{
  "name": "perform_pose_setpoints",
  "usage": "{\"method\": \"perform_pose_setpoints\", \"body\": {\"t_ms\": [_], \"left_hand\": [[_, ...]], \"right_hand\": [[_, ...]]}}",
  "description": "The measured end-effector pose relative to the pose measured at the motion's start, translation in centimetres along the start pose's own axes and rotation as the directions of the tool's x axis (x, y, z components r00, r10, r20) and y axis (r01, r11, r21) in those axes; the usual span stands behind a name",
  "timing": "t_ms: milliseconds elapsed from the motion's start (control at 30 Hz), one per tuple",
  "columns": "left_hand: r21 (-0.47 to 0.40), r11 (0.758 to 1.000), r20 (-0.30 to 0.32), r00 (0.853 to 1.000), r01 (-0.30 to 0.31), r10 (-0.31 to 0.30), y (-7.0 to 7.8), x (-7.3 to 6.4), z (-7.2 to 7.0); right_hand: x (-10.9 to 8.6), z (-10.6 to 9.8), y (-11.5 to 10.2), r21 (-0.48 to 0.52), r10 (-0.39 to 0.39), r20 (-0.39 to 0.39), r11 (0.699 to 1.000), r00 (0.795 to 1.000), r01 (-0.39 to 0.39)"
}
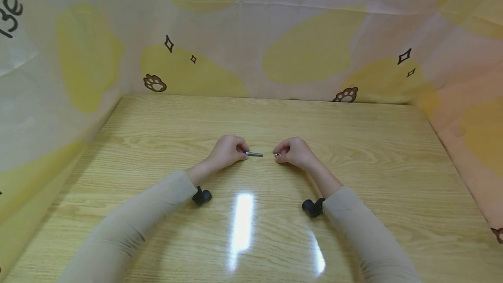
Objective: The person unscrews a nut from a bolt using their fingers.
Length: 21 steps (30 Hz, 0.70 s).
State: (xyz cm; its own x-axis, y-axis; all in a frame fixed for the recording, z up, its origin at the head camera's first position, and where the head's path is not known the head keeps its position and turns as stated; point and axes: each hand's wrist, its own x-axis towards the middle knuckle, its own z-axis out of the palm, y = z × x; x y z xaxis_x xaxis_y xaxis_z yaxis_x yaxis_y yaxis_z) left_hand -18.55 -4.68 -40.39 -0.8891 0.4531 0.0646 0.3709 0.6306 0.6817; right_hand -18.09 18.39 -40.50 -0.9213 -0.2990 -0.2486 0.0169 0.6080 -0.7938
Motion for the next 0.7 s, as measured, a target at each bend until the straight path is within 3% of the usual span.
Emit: {"method": "perform_pose_setpoints", "body": {"t_ms": [233, 500, 600, 700], "left_hand": [[0.001, 1.0, 0.021, 1.0, 0.001, -0.001, -0.1, 0.1, 0.1], [-0.03, 0.999, 0.02, 1.0, 0.013, -0.012, -0.4, -0.2, 0.1], [-0.025, 0.999, 0.014, 1.0, 0.02, -0.02, -0.6, -0.5, -0.1], [0.041, 0.999, -0.002, 1.0, 0.012, -0.012, -0.9, -0.9, -0.8]], "right_hand": [[-0.2, -0.1, 0.1, 0.012, 0.021, 0.018, 1.0, 1.0, -0.022], [-0.7, -0.3, 0.5, 0.056, -0.065, 0.045, 0.996, 0.997, 0.062], [-1.1, -0.7, 0.7, 0.027, -0.099, 0.027, 0.995, 0.995, 0.098], [-1.6, -1.3, 0.8, -0.058, -0.151, -0.015, 0.987, 0.988, 0.15]]}}
